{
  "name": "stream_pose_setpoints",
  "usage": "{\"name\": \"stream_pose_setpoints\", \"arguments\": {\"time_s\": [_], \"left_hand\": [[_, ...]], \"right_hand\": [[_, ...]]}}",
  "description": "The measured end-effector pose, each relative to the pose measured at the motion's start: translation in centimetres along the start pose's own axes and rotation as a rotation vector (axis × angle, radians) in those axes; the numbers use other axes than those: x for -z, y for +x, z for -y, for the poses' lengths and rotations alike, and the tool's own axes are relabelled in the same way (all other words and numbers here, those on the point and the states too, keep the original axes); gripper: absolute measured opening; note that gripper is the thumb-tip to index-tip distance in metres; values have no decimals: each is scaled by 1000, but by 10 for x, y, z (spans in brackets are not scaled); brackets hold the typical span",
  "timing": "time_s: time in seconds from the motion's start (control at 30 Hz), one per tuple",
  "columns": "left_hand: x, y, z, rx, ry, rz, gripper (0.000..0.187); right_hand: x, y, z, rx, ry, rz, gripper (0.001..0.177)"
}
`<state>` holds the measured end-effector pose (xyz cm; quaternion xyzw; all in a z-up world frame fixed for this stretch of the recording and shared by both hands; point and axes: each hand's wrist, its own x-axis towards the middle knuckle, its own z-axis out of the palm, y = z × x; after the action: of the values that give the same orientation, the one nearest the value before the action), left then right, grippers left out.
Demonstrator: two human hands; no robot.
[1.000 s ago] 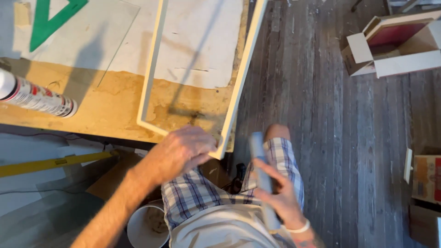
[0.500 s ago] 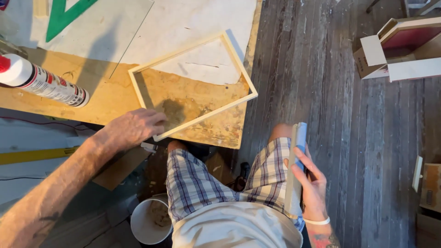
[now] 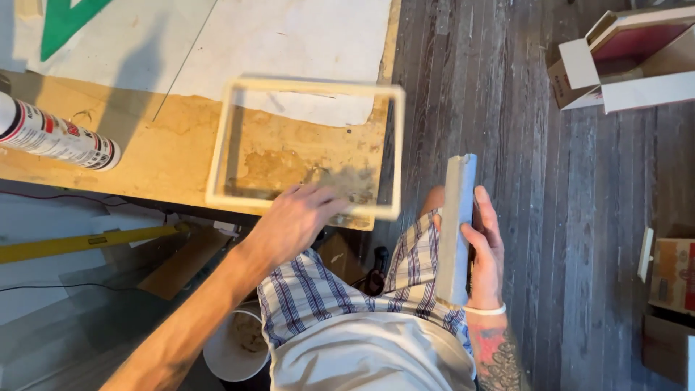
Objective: Sanding the edges and corners of a small wooden frame using a sanding block to achieve a smooth finish.
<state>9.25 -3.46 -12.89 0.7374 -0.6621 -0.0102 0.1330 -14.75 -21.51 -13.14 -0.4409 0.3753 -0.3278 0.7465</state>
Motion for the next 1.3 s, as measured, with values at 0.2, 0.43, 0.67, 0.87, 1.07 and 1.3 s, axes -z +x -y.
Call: {"name": "stream_pose_setpoints", "arguments": {"time_s": [0.2, 0.43, 0.67, 0.87, 1.07, 1.3], "left_hand": [[-15, -55, 11, -46, 49, -76, 19], [-34, -58, -1, 32, 23, 46, 26], [-38, -60, 8, 59, 24, -188, 19], [-30, -36, -7, 55, -6, -139, 44], [-32, -10, -5, -169, -63, -106, 52], [-40, -10, 6, -185, -54, -77, 53]], "right_hand": [[-10, 10, -45, 24, 59, 97, 67], [-32, 35, -88, 123, -77, 185, 58], [-45, 21, -80, 143, -142, 195, 59], [-43, 26, -86, 168, -190, 190, 59], [-73, 79, -80, 286, -231, 210, 56], [-77, 32, -70, 260, -332, 235, 56]]}}
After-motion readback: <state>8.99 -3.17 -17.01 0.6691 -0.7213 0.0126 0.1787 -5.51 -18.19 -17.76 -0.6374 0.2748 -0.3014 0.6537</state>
